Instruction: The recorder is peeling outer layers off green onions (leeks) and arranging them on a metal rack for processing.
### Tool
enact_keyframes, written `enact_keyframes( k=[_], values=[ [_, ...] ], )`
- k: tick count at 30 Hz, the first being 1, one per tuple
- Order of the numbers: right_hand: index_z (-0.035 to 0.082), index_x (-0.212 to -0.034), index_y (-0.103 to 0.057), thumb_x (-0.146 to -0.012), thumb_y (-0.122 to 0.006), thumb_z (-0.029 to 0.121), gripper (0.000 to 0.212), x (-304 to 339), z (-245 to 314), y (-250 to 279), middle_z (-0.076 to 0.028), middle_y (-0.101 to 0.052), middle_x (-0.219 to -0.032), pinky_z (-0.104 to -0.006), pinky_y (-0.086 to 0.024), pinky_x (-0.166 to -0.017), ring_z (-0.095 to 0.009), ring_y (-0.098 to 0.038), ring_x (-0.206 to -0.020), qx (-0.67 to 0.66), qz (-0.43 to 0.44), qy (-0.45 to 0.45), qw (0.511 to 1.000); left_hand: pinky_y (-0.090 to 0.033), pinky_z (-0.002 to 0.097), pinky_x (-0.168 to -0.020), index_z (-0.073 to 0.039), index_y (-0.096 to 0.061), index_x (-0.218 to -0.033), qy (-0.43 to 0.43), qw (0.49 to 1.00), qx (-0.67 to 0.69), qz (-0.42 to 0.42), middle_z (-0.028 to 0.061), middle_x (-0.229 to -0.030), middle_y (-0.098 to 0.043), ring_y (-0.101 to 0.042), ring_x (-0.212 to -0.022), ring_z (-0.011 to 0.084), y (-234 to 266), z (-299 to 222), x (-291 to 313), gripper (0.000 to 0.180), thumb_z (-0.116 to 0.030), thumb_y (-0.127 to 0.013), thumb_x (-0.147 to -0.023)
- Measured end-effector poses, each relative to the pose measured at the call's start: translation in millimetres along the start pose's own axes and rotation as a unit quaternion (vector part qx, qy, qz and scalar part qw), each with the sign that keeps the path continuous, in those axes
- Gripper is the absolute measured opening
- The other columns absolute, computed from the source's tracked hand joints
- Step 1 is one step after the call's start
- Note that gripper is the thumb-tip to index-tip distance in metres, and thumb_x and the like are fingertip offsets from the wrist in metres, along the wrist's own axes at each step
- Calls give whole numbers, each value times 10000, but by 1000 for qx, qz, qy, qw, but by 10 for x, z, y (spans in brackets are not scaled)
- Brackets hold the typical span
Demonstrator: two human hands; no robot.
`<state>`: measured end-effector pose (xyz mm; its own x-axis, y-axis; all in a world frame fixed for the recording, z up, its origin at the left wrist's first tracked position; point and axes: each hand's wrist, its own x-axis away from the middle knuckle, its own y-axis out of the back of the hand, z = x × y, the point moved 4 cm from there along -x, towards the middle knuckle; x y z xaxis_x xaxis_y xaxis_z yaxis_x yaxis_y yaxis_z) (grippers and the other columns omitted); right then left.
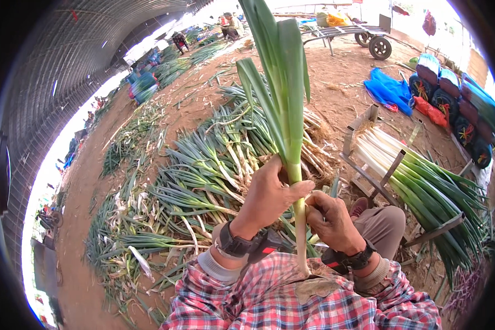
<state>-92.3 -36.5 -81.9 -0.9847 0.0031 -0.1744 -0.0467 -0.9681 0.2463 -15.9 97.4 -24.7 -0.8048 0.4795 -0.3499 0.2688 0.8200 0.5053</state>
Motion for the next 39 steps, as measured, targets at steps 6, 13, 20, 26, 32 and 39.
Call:
enact_keyframes(
  k=[6, 13, 20, 26, 32, 39],
  values=[
    [-7, -920, -574, -872, -504, 68, 113, -121, 112, -163, -124, -533, -679, -345, -433, -585, -143, -514, -628, 12, 39, 97, 994, -556, 265, -722, 92, -432, -1307, 59, 990, 117, 52, 96, -925, -666, -663, -831, 153, 216, 95, 67, 582, -96, -730, -844],
    [2, -876, -565, -940, -488, 133, 165, -219, -125, -473, 1, -507, -701, -288, -413, -579, -101, -481, -642, -248, 152, -70, 954, -563, 360, -875, 77, -273, -1447, 138, 938, 301, 105, 242, -1255, -595, -635, -1123, 310, 477, 195, 132, 637, -45, -530, -877],
    [28, -897, -558, -971, -500, 155, 158, -143, -1027, -642, 2, -547, -705, -220, -422, -512, -67, -540, -585, -181, 119, -167, 962, -569, 381, -836, 38, -284, -1462, 150, 899, 408, 58, 257, -1285, -570, -645, -1090, 323, 494, 404, 240, 646, -57, -495, -859],
    [11, -904, -573, -954, -490, 157, 176, -243, -1414, -27, -50, -605, -750, -252, -537, -545, -120, -599, -594, -328, -154, -194, 912, -563, 374, -824, 44, -324, -1433, 151, 900, 408, 17, 255, -1243, -598, -674, -958, 292, 542, 585, 216, 627, -53, -503, -840],
    [15, -1050, -603, -944, -626, 234, 245, -345, -654, -314, -53, -594, -908, -327, -484, -757, -176, -592, -880, -126, 37, 61, 990, -550, 412, -866, 13, -353, -1417, 138, 874, 466, 11, 260, -1186, -622, -673, -971, 320, 336, 518, 165, 600, -39, -464, -830],
    [43, -1068, -548, -923, -609, 317, 316, -235, -140, -541, -145, -551, -921, -437, -472, -666, -355, -587, -830, 174, -24, 240, 955, -529, 422, -918, 16, -339, -1387, 186, 885, 426, -20, 227, -1178, -623, -653, -1038, 335, 182, 496, 274, 555, -53, -437, -846]
  ],
)
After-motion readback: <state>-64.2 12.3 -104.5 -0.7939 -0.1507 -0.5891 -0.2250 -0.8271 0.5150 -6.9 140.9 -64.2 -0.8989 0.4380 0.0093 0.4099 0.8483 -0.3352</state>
